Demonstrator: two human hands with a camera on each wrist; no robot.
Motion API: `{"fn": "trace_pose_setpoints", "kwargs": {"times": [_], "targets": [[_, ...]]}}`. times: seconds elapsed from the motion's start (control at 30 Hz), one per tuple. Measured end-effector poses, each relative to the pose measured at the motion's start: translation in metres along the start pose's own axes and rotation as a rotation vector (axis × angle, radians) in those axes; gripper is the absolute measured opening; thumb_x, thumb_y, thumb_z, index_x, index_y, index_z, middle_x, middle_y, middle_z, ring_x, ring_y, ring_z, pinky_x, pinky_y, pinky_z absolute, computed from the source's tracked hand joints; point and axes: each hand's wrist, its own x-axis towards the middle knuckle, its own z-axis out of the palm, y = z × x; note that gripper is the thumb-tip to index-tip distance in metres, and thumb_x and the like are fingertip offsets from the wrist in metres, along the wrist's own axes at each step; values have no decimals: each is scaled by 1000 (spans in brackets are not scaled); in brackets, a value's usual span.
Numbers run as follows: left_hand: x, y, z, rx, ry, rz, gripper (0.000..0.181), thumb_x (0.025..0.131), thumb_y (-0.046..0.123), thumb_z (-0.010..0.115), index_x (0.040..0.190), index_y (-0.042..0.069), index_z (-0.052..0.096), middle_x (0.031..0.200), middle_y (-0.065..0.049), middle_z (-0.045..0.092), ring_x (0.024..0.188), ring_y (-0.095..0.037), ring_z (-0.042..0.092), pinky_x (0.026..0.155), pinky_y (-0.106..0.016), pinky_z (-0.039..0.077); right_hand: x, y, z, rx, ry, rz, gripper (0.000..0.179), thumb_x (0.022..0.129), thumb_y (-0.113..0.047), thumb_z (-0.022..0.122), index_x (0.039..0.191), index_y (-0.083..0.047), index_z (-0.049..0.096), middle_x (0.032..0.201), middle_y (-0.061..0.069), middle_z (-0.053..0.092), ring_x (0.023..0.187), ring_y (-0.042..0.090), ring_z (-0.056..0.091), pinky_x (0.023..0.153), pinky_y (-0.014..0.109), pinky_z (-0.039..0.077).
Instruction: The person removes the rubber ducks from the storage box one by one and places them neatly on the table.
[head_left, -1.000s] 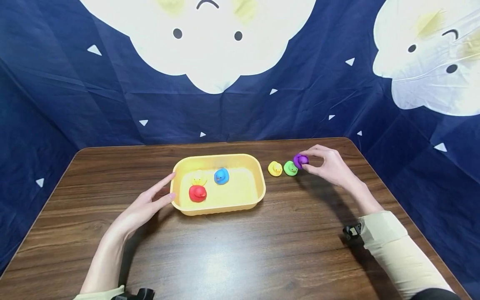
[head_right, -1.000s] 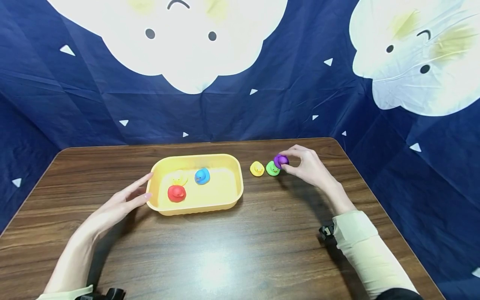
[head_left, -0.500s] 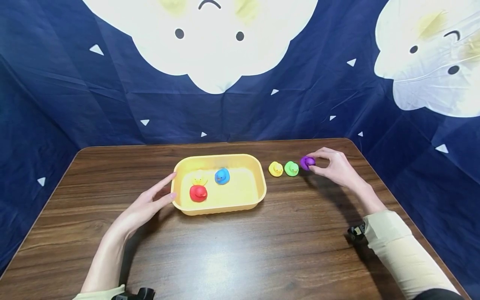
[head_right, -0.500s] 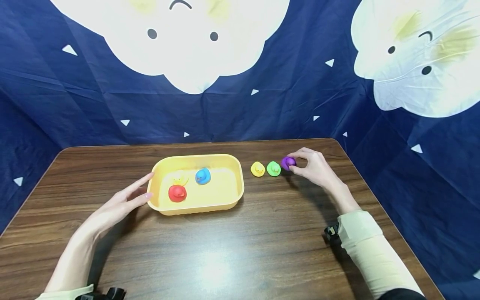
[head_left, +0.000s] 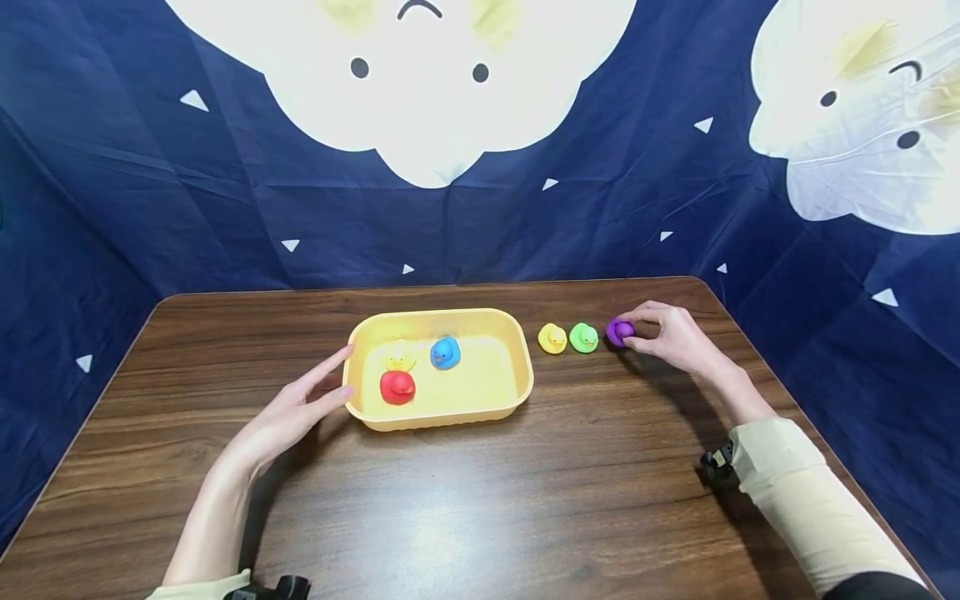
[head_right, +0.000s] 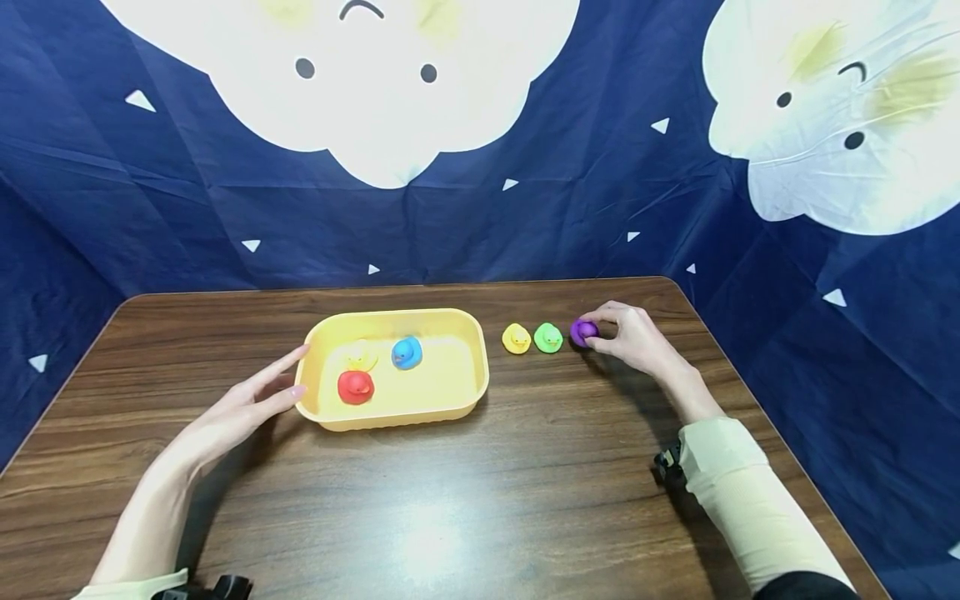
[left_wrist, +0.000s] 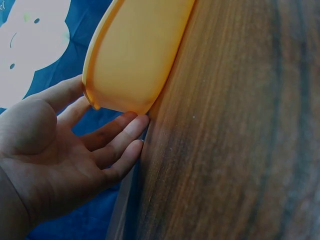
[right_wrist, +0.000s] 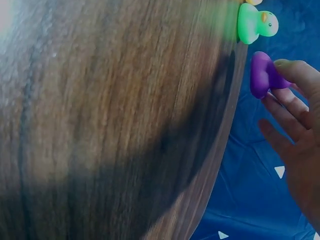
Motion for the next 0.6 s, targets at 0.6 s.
{"fn": "trace_pose_setpoints", "kwargs": {"times": [0.6], "targets": [[-1,1,0,-7,-4,8,70,106,40,56,166,31,20,157,-24,43,144,-40,41,114,-62,33,1,6,8,10,-36,25,30,85,-6,82,114,-6,78,106,10,77,106,30,70,91,25,45]]}}
